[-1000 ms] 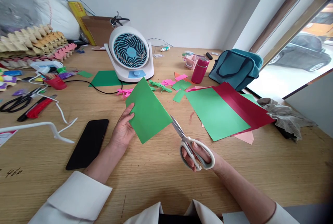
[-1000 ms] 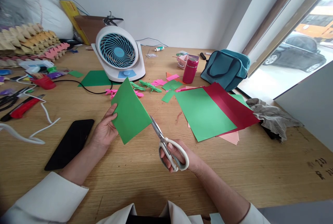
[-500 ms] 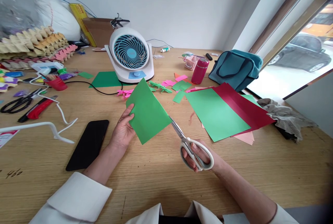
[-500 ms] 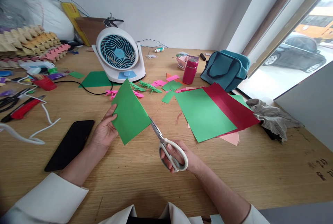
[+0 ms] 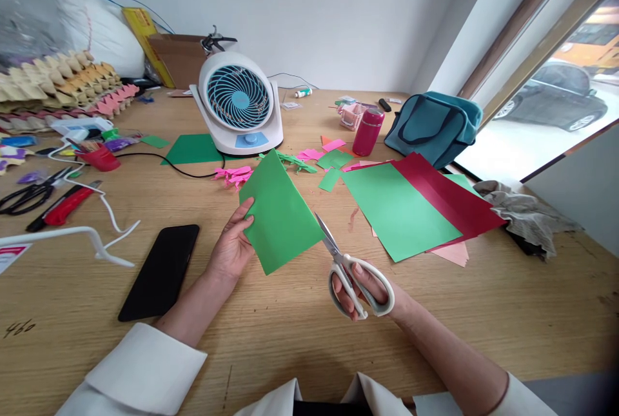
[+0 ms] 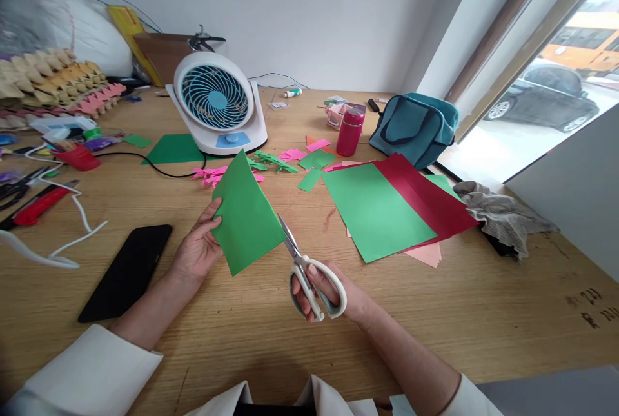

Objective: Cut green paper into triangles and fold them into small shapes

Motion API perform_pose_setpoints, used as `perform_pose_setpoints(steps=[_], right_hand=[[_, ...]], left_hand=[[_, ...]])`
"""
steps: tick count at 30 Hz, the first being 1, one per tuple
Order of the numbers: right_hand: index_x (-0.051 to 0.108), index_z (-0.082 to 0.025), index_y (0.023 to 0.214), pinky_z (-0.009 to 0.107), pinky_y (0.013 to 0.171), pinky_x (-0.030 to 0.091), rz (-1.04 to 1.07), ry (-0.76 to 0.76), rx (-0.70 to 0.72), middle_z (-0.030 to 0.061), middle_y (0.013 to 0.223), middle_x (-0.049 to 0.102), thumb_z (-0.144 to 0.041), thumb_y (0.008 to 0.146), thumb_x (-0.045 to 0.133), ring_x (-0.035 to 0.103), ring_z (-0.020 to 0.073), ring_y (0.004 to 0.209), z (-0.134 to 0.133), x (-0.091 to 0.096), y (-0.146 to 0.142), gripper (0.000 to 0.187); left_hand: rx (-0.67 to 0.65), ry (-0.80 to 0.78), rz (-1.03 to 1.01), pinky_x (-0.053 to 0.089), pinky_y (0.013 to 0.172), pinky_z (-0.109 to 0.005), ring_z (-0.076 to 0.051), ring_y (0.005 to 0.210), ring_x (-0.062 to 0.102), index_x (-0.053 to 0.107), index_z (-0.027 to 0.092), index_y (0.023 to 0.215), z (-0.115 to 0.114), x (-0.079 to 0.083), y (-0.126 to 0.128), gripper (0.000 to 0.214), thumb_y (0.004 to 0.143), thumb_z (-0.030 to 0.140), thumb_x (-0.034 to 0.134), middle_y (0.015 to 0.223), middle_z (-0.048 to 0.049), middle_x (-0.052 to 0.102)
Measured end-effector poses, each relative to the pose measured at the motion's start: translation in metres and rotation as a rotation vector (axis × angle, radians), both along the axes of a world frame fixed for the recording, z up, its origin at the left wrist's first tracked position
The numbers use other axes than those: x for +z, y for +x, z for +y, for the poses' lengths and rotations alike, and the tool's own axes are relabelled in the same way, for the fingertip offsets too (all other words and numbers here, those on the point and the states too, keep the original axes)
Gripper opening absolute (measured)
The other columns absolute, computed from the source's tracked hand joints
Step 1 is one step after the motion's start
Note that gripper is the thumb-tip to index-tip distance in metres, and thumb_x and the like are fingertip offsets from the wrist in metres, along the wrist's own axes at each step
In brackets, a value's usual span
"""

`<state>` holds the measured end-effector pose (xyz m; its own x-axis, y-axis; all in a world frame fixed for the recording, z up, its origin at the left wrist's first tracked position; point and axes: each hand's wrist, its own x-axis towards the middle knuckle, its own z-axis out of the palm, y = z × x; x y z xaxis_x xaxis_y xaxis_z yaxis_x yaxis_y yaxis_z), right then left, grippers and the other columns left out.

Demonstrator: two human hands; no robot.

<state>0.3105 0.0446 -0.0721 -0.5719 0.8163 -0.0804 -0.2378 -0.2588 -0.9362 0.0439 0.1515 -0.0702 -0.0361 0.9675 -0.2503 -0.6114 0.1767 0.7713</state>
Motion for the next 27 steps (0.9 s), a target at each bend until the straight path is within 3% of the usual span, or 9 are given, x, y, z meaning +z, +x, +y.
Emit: perform_pose_setpoints(steps=[11,22,27], right_hand=[[0.060,-0.017,0.084,0.019,0.034,0.035,-0.007,-0.019,-0.033,-0.0010,0.053,0.054,-0.068,0.090,0.050,0.050,0.0098,0.039,0.000,-0.010,0.000,0.053],[0.059,-0.014,0.092,0.021,0.044,0.042,0.021,-0.009,-0.041,0.0017,0.062,0.060,-0.071,0.090,0.047,0.058,0.0118,0.049,0.001,0.002,-0.006,0.059],[0.059,-0.014,0.091,0.021,0.043,0.040,0.046,-0.002,-0.043,0.0010,0.062,0.059,-0.071,0.091,0.045,0.057,0.0117,0.048,0.000,-0.001,-0.007,0.058]], left_hand=[[-0.018,0.027,0.037,0.055,0.083,-0.021,-0.013,0.096,0.070,0.069,0.026,0.116,0.001,-0.004,-0.003,0.044,0.075,0.010,0.068,0.112,0.0005,0.075],[-0.029,0.018,0.042,0.055,0.082,-0.023,-0.014,0.094,0.071,0.071,0.026,0.113,-0.003,-0.005,0.003,0.041,0.076,0.010,0.067,0.108,0.0002,0.077],[-0.035,0.006,0.052,0.056,0.081,-0.024,-0.015,0.095,0.072,0.071,0.026,0.113,-0.005,-0.004,0.005,0.041,0.076,0.010,0.067,0.107,-0.0010,0.077]])
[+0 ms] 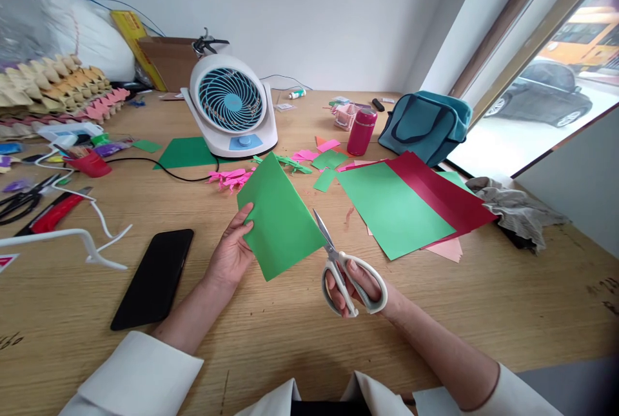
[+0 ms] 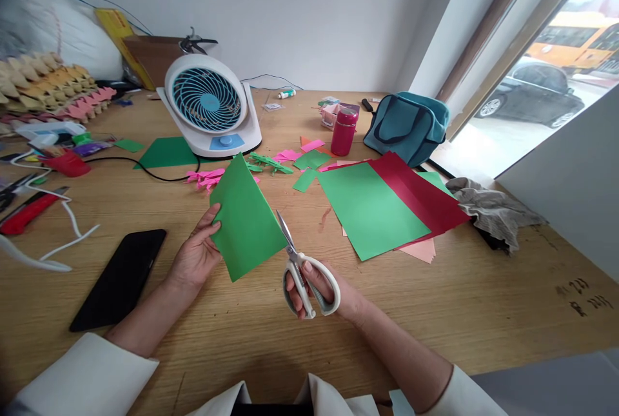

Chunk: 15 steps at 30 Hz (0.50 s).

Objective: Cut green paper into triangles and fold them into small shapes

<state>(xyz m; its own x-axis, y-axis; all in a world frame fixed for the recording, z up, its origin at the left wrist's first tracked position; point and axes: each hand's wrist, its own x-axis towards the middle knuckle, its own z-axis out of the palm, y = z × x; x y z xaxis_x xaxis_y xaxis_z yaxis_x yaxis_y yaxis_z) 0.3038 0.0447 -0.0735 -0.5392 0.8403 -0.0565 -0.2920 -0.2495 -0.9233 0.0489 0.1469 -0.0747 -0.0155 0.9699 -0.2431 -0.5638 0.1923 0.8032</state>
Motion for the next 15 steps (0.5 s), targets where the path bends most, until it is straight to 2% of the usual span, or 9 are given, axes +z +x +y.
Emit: perform_pose_setpoints(steps=[10,15], right_hand=[[0.058,-0.017,0.083,0.019,0.036,0.033,0.031,-0.036,-0.030,-0.0025,0.052,0.053,-0.071,0.088,0.051,0.049,0.0090,0.039,-0.0001,-0.0050,-0.0016,0.055],[0.058,-0.017,0.084,0.019,0.036,0.034,0.022,-0.025,-0.016,-0.0021,0.053,0.052,-0.067,0.090,0.051,0.049,0.0088,0.040,-0.0002,-0.0020,-0.0017,0.051]], left_hand=[[0.021,-0.014,-0.043,0.057,0.077,-0.022,-0.013,0.088,0.072,0.071,0.027,0.115,0.0000,0.0014,0.0001,0.043,0.077,0.007,0.065,0.103,-0.0003,0.078],[0.025,-0.021,-0.072,0.057,0.074,-0.022,-0.014,0.086,0.073,0.072,0.027,0.113,-0.0002,0.0038,0.0003,0.042,0.078,0.006,0.065,0.101,-0.0005,0.078]])
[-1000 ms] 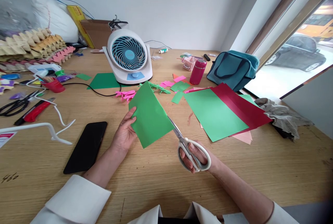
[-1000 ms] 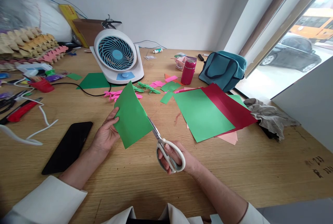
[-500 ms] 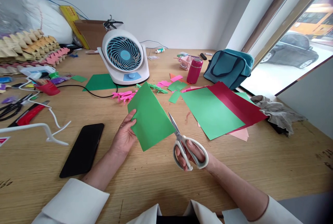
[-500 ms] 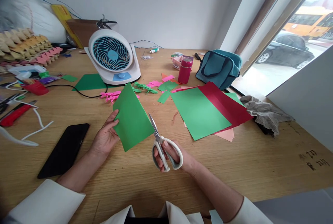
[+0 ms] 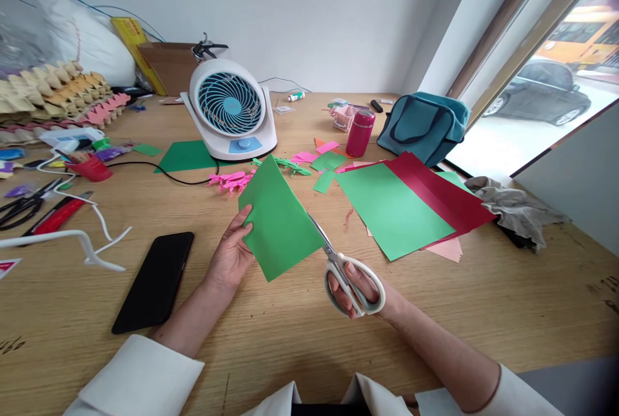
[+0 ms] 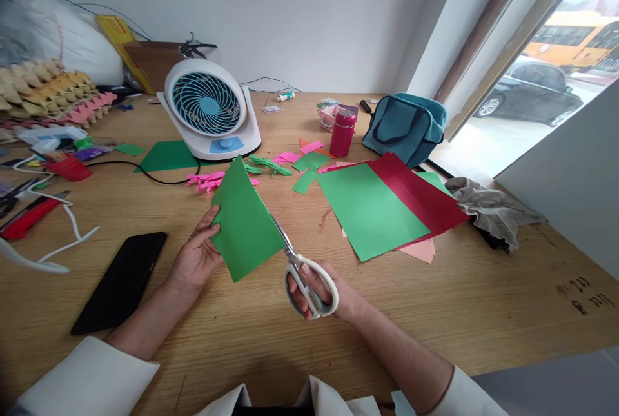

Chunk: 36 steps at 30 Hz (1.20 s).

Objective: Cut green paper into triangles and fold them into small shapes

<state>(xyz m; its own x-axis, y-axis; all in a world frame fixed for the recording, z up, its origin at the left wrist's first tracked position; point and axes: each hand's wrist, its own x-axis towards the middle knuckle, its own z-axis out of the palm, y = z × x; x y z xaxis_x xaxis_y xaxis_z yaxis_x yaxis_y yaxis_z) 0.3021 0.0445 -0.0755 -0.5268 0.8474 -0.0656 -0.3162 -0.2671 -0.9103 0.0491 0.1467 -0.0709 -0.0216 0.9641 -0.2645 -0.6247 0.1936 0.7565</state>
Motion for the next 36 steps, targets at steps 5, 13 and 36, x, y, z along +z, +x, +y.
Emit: perform_pose_setpoints(steps=[5,13,36], right_hand=[[0.058,-0.016,0.085,0.018,0.037,0.036,-0.047,0.032,0.001,-0.0010,0.056,0.054,-0.065,0.092,0.050,0.050,0.0087,0.042,-0.002,0.007,0.001,0.050],[0.059,-0.014,0.089,0.019,0.043,0.042,-0.036,0.062,-0.004,0.0012,0.063,0.057,-0.067,0.092,0.047,0.055,0.0092,0.048,-0.001,0.003,0.000,0.054],[0.061,-0.016,0.091,0.020,0.041,0.039,-0.028,0.029,-0.039,0.0007,0.061,0.057,-0.068,0.092,0.047,0.053,0.0097,0.047,-0.002,-0.002,0.000,0.053]], left_hand=[[0.007,-0.016,-0.007,0.057,0.073,-0.020,-0.012,0.082,0.073,0.073,0.025,0.109,-0.001,0.002,0.001,0.039,0.078,0.003,0.063,0.096,-0.0006,0.079],[-0.063,0.020,0.038,0.058,0.075,-0.022,-0.014,0.087,0.073,0.073,0.024,0.107,-0.007,0.000,0.007,0.038,0.073,0.008,0.071,0.100,-0.0010,0.078],[-0.098,0.022,0.010,0.058,0.069,-0.021,-0.014,0.077,0.073,0.076,0.025,0.100,-0.012,0.000,0.013,0.037,0.066,0.009,0.077,0.090,0.0003,0.079]])
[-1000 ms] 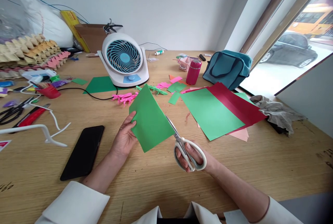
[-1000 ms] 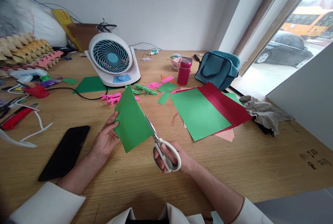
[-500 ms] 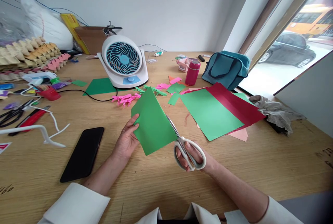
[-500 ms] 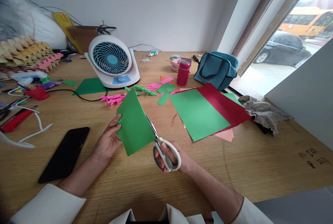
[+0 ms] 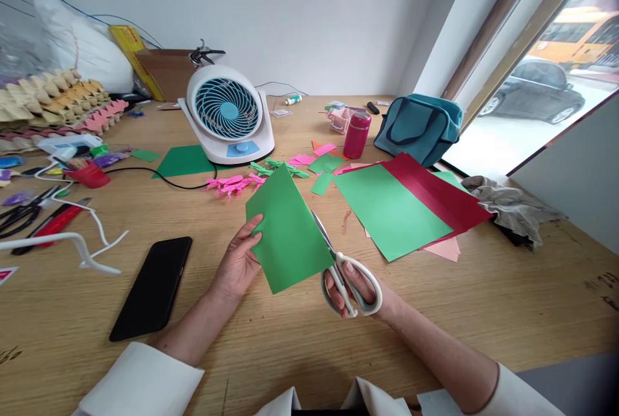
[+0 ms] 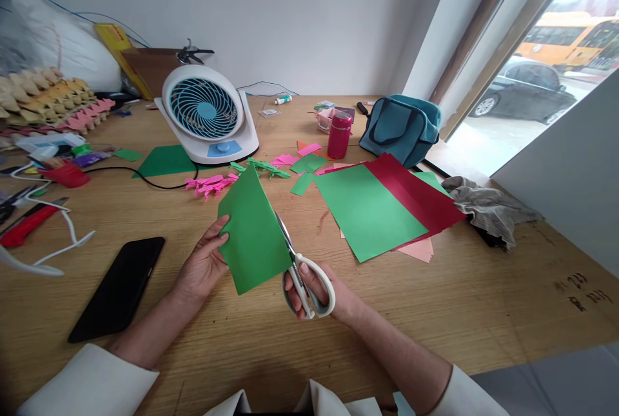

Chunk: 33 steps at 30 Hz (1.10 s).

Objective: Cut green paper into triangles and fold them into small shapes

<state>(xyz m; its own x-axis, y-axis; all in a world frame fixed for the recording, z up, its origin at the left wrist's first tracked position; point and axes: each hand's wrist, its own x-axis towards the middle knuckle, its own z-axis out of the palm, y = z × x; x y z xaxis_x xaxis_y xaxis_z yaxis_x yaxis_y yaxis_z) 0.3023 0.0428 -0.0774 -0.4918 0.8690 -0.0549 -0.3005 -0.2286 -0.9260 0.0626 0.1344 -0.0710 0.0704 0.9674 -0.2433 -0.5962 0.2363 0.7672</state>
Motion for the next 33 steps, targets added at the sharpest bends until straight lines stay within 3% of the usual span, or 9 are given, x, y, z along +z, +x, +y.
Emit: perform_pose_setpoints(steps=[7,17,26,33], right_hand=[[0.060,-0.017,0.087,0.020,0.039,0.037,0.011,-0.044,-0.030,-0.0021,0.056,0.052,-0.069,0.090,0.050,0.048,0.0093,0.044,0.0006,-0.0010,-0.0022,0.052],[0.061,-0.016,0.089,0.020,0.043,0.041,0.064,-0.033,-0.056,-0.0005,0.060,0.057,-0.069,0.089,0.050,0.054,0.0097,0.047,0.0026,-0.0004,-0.0046,0.054],[0.062,-0.016,0.089,0.020,0.041,0.039,0.039,-0.027,-0.060,-0.0001,0.059,0.058,-0.071,0.088,0.050,0.053,0.0098,0.045,0.0031,0.0030,-0.0057,0.056],[0.062,-0.017,0.088,0.021,0.042,0.039,0.048,-0.033,-0.065,-0.0002,0.059,0.056,-0.070,0.088,0.052,0.052,0.0104,0.048,0.0036,0.0012,-0.0052,0.055]], left_hand=[[-0.011,-0.002,-0.015,0.058,0.068,-0.020,-0.012,0.078,0.073,0.076,0.026,0.102,0.0000,-0.0026,-0.0021,0.039,0.067,0.010,0.078,0.093,0.0008,0.079],[-0.052,0.032,-0.002,0.058,0.069,-0.022,-0.014,0.083,0.072,0.076,0.026,0.103,-0.0013,-0.0057,-0.0003,0.040,0.065,0.014,0.083,0.099,0.0008,0.078],[-0.042,0.072,0.113,0.055,0.069,-0.023,-0.014,0.076,0.070,0.075,0.024,0.106,-0.0017,-0.0102,-0.0022,0.038,0.069,0.020,0.082,0.088,-0.0002,0.077],[-0.003,0.123,0.189,0.053,0.075,-0.021,-0.015,0.090,0.070,0.073,0.025,0.116,-0.0041,-0.0041,-0.0004,0.047,0.071,0.023,0.081,0.105,-0.0026,0.077]])
